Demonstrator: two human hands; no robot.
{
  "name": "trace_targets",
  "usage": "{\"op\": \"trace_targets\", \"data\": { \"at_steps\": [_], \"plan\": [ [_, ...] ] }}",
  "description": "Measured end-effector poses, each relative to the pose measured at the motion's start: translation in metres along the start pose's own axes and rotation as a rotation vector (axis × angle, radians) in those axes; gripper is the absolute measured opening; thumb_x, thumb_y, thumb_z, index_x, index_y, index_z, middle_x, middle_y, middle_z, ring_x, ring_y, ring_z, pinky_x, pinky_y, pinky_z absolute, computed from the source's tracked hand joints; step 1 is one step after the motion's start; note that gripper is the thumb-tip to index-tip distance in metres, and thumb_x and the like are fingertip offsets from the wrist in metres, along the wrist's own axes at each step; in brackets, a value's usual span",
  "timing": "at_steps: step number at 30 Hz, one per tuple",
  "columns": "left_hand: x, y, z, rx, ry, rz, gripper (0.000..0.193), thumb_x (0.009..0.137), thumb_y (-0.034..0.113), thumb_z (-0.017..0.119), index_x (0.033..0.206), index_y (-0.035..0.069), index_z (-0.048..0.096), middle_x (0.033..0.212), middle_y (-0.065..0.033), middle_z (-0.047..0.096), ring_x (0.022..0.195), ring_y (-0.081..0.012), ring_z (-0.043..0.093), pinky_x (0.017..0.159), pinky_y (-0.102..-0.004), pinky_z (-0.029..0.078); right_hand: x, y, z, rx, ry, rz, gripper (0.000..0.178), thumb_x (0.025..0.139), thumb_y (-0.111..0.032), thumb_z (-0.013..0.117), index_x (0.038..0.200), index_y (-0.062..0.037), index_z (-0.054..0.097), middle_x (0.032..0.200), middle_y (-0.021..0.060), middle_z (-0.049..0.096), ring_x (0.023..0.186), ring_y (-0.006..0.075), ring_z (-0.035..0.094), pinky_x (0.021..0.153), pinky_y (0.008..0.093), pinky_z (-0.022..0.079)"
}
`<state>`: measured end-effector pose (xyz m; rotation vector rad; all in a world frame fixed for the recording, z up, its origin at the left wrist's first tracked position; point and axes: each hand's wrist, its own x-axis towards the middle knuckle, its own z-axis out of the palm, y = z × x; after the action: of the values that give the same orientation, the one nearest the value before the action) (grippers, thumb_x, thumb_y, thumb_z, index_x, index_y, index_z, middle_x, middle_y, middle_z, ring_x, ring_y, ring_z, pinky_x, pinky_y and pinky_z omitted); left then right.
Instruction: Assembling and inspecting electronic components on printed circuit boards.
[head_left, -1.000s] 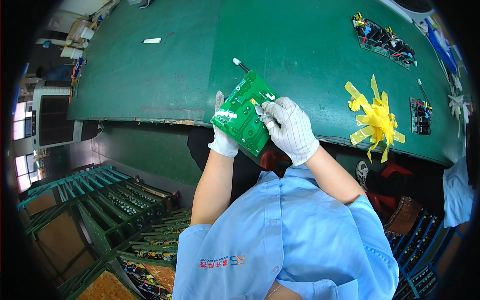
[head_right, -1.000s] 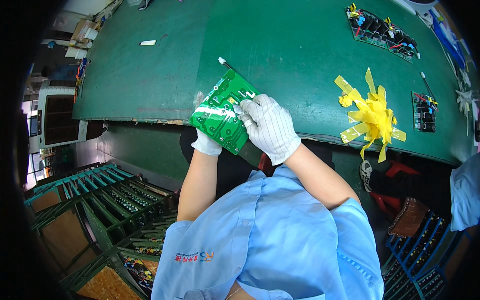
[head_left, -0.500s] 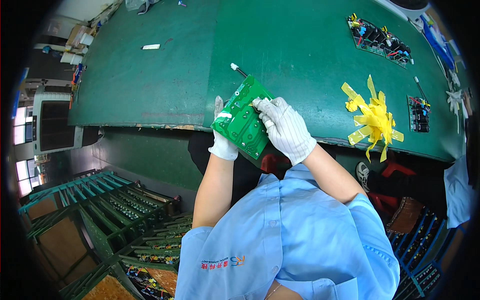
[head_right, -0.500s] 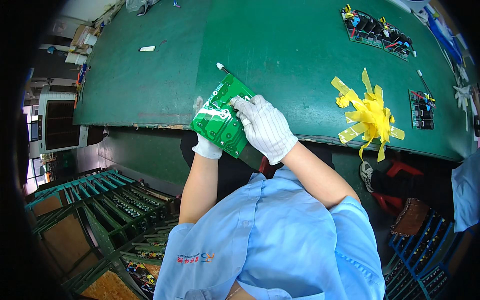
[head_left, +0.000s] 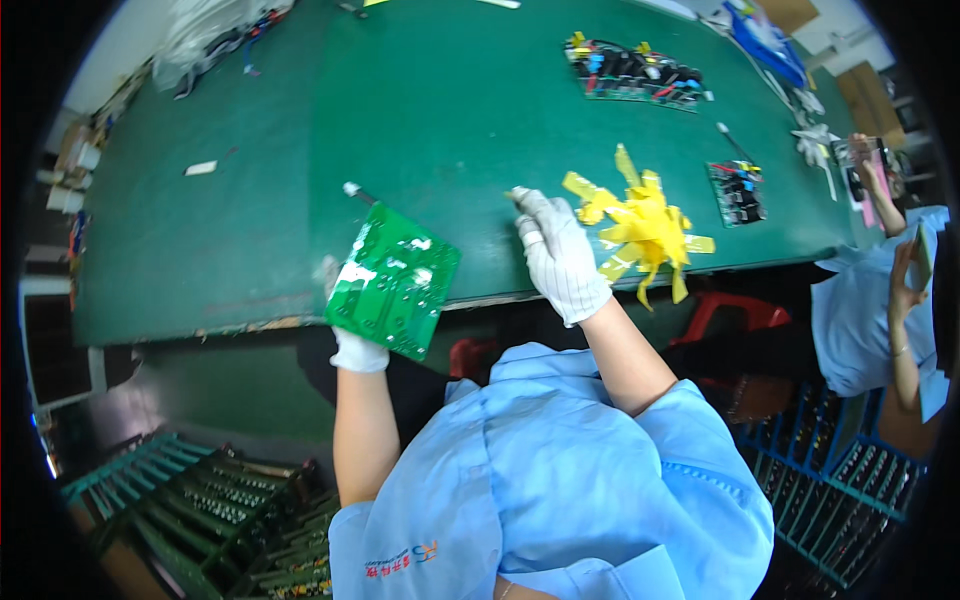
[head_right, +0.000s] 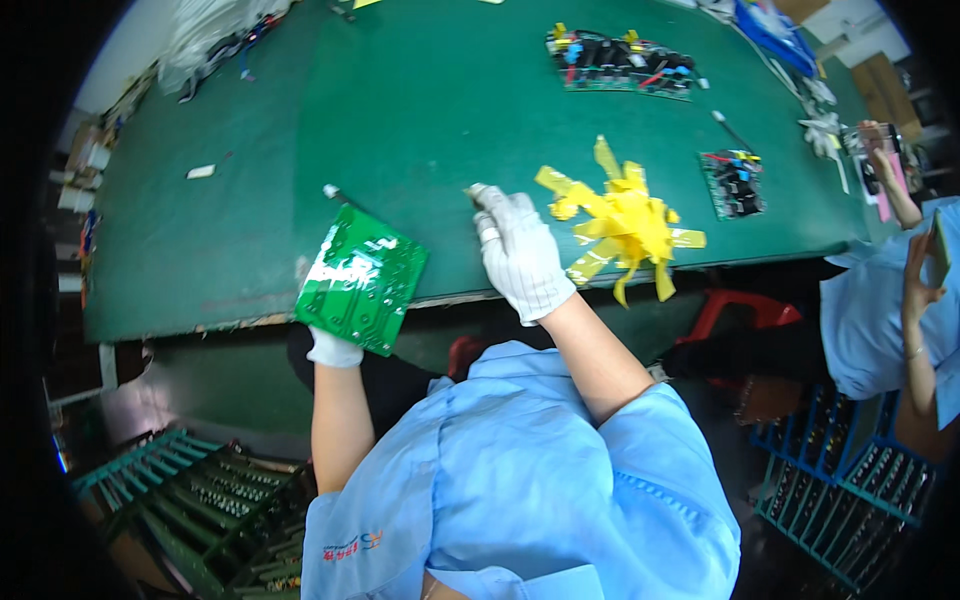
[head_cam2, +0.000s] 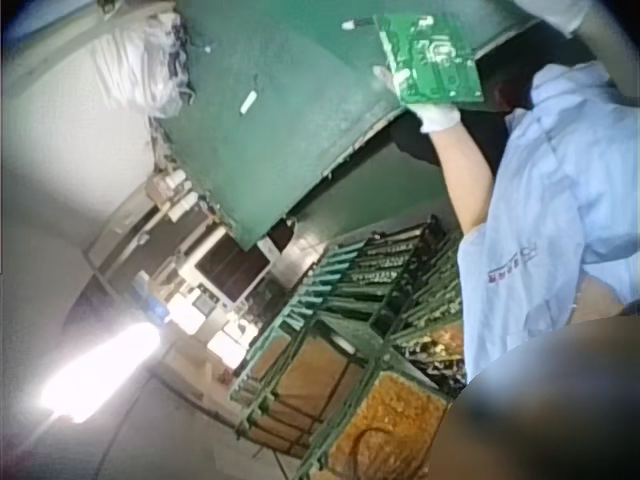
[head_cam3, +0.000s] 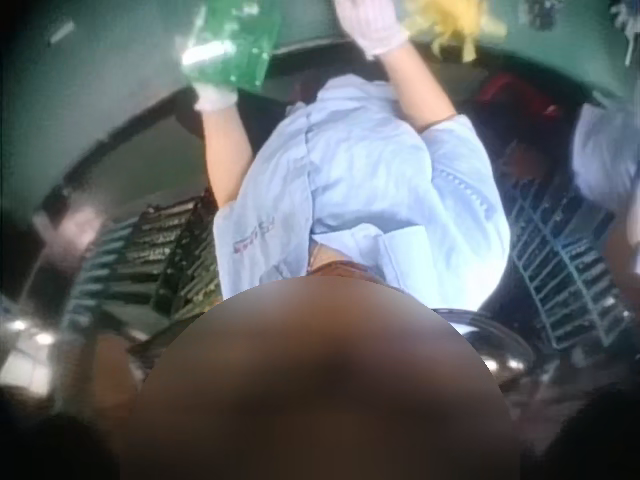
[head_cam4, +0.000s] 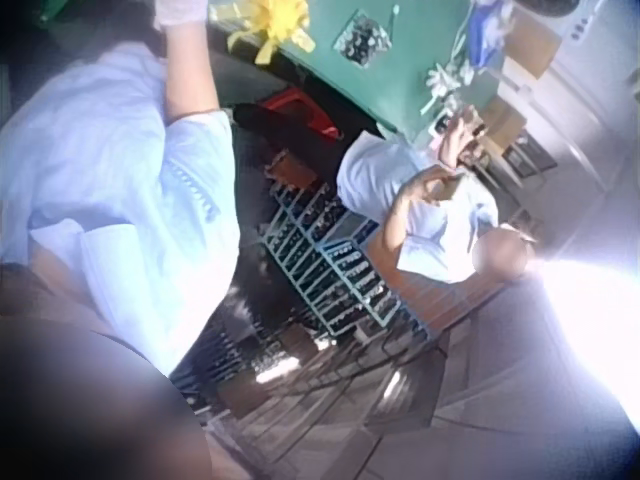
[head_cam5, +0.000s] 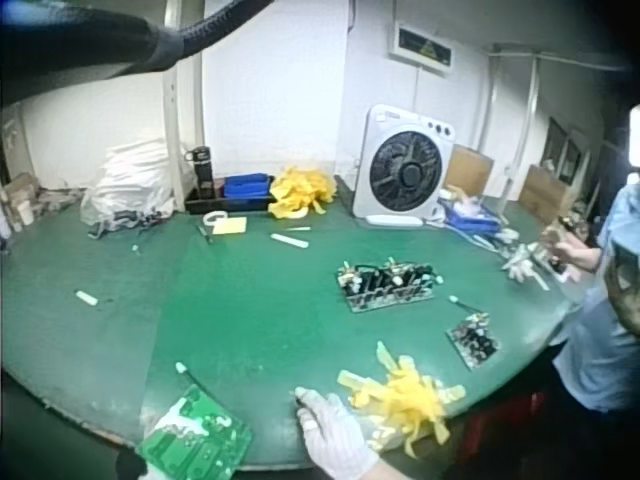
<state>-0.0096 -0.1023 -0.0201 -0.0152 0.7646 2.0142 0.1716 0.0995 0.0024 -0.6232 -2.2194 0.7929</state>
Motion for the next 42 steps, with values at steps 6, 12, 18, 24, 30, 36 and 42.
{"op": "trace_targets", "data": {
  "at_steps": [6,12,18,24,30,36,42],
  "plan": [
    [0.006,-0.01,-0.022,0.039,0.0,0.002,0.058,0.102,0.053,0.036,0.138,0.01,0.049,0.13,-0.0087,0.06,0.112,-0.0245,0.06,0.094,-0.0409,0.051,-0.008,0.039,-0.066,-0.519,0.124,0.227,0.027,0.093,-0.016,0.057,0.12,-0.0113,0.061,0.092,0.0208,0.061,0.084,0.0386,0.064,0.07,0.0454,0.052],
    [0.005,-0.012,-0.007,-0.018,0.075,-0.039,0.057,0.102,0.053,0.036,0.139,0.012,0.049,0.131,-0.0081,0.06,0.113,-0.0247,0.061,0.094,-0.041,0.051,-0.014,0.041,-0.094,-0.434,-0.394,0.459,0.031,0.094,-0.016,0.053,0.122,-0.0059,0.059,0.097,0.0262,0.065,0.09,0.0427,0.064,0.078,0.0484,0.051],
    [0.005,-0.001,-0.013,-0.077,-0.056,-0.041,0.058,0.102,0.052,0.037,0.138,0.009,0.05,0.129,-0.0101,0.061,0.113,-0.0257,0.061,0.095,-0.0415,0.051,-0.022,0.028,-0.063,-0.285,-0.09,0.148,0.034,0.093,-0.012,0.057,0.124,0.0005,0.055,0.097,0.0236,0.066,0.089,0.0411,0.064,0.079,0.0462,0.051],
    [0.007,-0.007,-0.001,-0.095,0.092,-0.045,0.05,0.102,0.048,0.04,0.124,0.008,0.059,0.118,-0.0106,0.065,0.104,-0.0271,0.062,0.091,-0.0414,0.051,-0.026,0.016,-0.002,-0.178,-0.105,0.033,0.041,0.088,-0.014,0.061,0.127,-0.0031,0.054,0.092,0.0166,0.063,0.077,0.0354,0.063,0.065,0.0454,0.052],
    [-0.002,0.054,0.036,-0.035,0.024,0.404,0.053,0.099,0.051,0.046,0.124,0.005,0.059,0.113,-0.0119,0.065,0.101,-0.0255,0.063,0.088,-0.0433,0.053,-0.021,0.017,0.026,-0.302,-0.103,0.01,0.046,0.087,-0.019,0.065,0.129,-0.0047,0.054,0.088,0.0132,0.061,0.073,0.033,0.063,0.059,0.0453,0.051],
    [0.025,0.086,0.06,1.189,0.08,1.082,0.04,0.1,0.039,0.056,0.114,0.002,0.059,0.105,-0.011,0.065,0.092,-0.0189,0.065,0.081,-0.0324,0.055,-0.018,0.012,0.02,-0.206,-0.08,0.018,0.046,0.088,-0.018,0.063,0.129,-0.002,0.051,0.085,0.0137,0.061,0.072,0.034,0.062,0.059,0.0459,0.051],
    [0.063,0.033,0.075,1.867,-0.219,1.138,0.03,0.082,0.025,0.076,0.097,0.004,0.062,0.088,-0.0165,0.065,0.08,-0.0359,0.063,0.073,-0.0444,0.051,-0.021,0.015,0.024,-0.115,0.045,-0.052,0.045,0.089,-0.02,0.064,0.127,0.0005,0.05,0.084,0.0135,0.061,0.073,0.0327,0.062,0.061,0.0428,0.052]
  ]
}}
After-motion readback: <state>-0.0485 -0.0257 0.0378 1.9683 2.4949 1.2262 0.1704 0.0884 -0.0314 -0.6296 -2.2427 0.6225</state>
